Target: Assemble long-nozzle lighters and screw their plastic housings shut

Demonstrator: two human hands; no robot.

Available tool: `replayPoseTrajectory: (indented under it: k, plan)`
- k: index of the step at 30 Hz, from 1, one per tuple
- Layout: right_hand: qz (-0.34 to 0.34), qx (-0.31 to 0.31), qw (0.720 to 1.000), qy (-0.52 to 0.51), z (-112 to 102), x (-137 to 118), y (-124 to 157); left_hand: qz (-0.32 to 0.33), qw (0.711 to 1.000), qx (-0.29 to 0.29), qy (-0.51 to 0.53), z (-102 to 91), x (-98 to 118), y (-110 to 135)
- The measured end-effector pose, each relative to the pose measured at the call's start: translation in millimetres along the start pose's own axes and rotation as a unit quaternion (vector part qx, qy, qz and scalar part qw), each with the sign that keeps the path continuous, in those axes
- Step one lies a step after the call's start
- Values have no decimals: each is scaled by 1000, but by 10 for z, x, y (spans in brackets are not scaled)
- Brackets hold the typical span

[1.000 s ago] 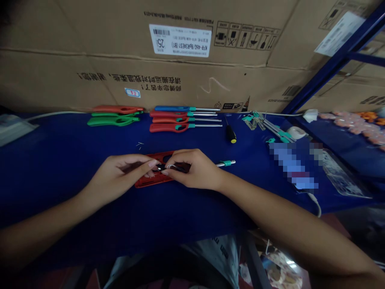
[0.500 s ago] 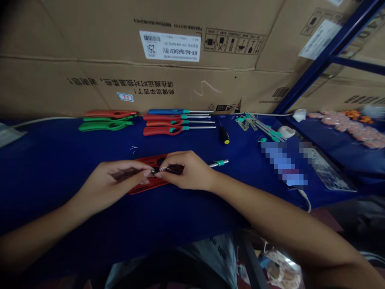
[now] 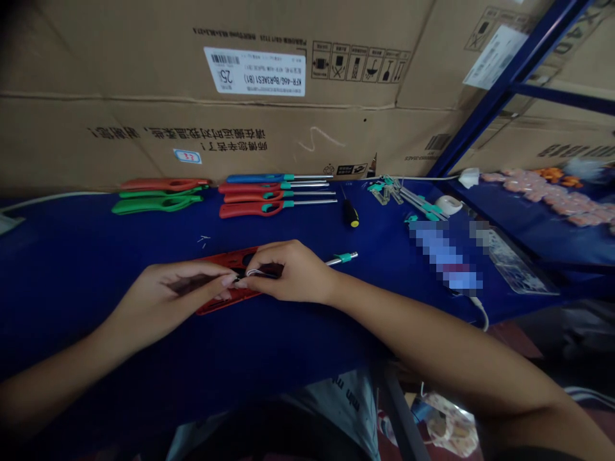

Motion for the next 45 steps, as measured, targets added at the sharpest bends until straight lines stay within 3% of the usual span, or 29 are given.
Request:
replayPoseTrajectory:
  k: [45]
  plan:
    - [2,8,1000,8,-3,-2,0,-20,1000,3,11,12,-96,15]
Point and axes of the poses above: each hand's wrist, its own y-axis away from the middle knuckle, its own z-axis out of the palm, x = y × z, the point moved 8 cm from there along -y, towards the middle knuckle, and after that the axes turned 5 degrees about z, right-handed, at the moved point
